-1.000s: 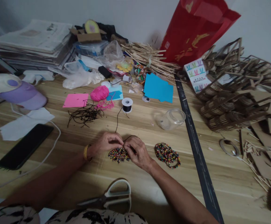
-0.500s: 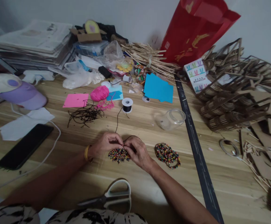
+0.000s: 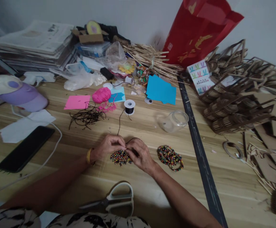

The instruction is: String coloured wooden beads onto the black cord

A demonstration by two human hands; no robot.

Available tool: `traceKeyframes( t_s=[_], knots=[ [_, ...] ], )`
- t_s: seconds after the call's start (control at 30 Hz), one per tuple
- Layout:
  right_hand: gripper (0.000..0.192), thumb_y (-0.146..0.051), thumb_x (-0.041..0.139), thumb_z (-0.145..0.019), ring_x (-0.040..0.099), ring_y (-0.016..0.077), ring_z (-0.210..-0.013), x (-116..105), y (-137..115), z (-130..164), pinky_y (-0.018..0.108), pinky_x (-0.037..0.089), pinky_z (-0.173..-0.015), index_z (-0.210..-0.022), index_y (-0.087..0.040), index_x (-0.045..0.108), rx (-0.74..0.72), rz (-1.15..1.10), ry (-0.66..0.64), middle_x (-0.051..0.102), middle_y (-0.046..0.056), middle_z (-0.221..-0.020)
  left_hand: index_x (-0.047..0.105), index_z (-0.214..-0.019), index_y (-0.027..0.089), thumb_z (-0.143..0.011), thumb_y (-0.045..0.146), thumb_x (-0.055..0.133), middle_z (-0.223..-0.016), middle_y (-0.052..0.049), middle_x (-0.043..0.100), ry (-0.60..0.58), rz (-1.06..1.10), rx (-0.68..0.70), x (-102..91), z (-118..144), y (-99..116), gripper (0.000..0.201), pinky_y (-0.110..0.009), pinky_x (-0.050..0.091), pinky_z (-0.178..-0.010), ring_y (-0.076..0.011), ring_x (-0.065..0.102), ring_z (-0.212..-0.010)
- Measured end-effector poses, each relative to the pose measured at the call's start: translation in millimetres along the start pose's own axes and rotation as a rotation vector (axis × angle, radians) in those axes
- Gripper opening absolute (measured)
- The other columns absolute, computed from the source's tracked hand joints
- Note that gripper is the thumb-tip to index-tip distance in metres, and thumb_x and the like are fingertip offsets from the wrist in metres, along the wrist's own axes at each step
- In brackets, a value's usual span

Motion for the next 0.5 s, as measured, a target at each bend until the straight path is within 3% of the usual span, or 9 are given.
traceKeyframes(
  t_s=[0.27,0.5],
  knots=[
    [0.006,-0.019,0.054,-0.086,0.057,0.0200,-0.083,-3,7,2,0.035,0.048,-0.073,-0.091,-0.021,0.055,0.078,0.029,0.049,0.059,0.007,-0.085,0.066,-0.072,0.010,-0.075,0.025,0.067,-0.072,-0.004,0.068,0.027,-0.046,-0.016,-6.6,1,8,0.015,-0.022,0.045,-0.065,-0.0133,0.059,-0.068],
    [0.017,-0.024,0.054,-0.085,0.056,0.0214,-0.088,-8,7,3,0.036,0.048,-0.076,-0.102,-0.020,0.054,0.114,-0.007,0.088,0.058,0.009,-0.094,0.067,-0.073,0.010,-0.074,0.026,0.068,-0.074,-0.006,0.070,0.080,-0.008,-0.042,-10.3,2,9,0.016,-0.024,0.048,-0.068,-0.0149,0.062,-0.071]
  ],
)
Point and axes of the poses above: each hand's wrist, its own z-axis away from the middle knuckle, its own x-axis out of the palm, y = z × x, the point moved 7 cm from there along -z, towards the middle knuckle
